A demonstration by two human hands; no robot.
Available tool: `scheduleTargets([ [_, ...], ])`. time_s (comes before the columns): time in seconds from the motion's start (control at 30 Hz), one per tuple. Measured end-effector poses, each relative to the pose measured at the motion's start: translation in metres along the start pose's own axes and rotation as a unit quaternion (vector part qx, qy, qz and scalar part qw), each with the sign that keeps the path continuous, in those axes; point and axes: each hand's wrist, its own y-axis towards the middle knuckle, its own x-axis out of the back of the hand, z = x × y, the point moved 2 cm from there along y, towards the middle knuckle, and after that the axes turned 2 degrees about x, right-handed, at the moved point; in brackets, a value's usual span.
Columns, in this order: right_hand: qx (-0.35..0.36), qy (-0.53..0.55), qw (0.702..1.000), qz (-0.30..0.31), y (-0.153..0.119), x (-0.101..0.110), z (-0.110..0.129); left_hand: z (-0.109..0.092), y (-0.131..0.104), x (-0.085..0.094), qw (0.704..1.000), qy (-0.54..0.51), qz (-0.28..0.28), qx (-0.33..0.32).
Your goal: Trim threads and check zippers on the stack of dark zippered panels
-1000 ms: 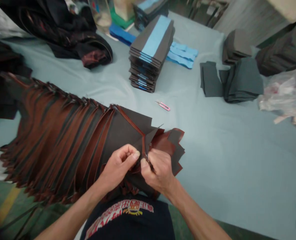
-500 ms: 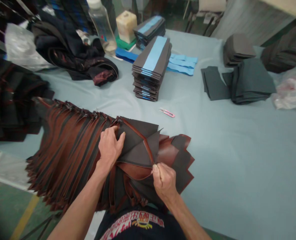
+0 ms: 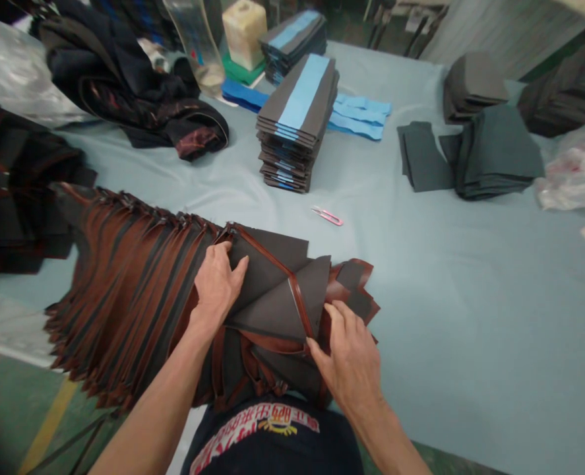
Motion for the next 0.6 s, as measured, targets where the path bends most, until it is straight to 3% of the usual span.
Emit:
scheduleTargets([
  [0.1, 0.099, 0.01, 0.995, 0.0, 0.019, 0.004, 0.012, 0.007, -0.004, -0.002, 0.987, -0.15, 0.021, 0.058],
  [0.2, 0.17, 0.046, 0.984, 0.038, 0.038, 0.0, 0.022, 0.013, -0.001, -0.006, 0.949, -0.294, 0.06, 0.097],
  [0.3, 0.182, 0.065, 0.975, 0.113, 0.059, -0.006, 0.022, 0.007, 0.013, -0.009, 0.923, -0.356, 0.123, 0.076],
  [0.4, 0.147, 0.072, 0.974, 0.159, 0.079, -0.006, 0.015, -0.01, 0.028, -0.009, 0.894, -0.413, 0.172, 0.042],
  [0.5, 0.1, 0.116, 0.984, 0.093, 0.096, 0.005, 0.009, -0.026, 0.025, -0.002, 0.872, -0.45, 0.194, 0.001],
  [0.6, 0.09, 0.174, 0.977, -0.08, 0.106, 0.026, 0.007, -0.031, -0.005, 0.009, 0.859, -0.466, 0.197, -0.072],
])
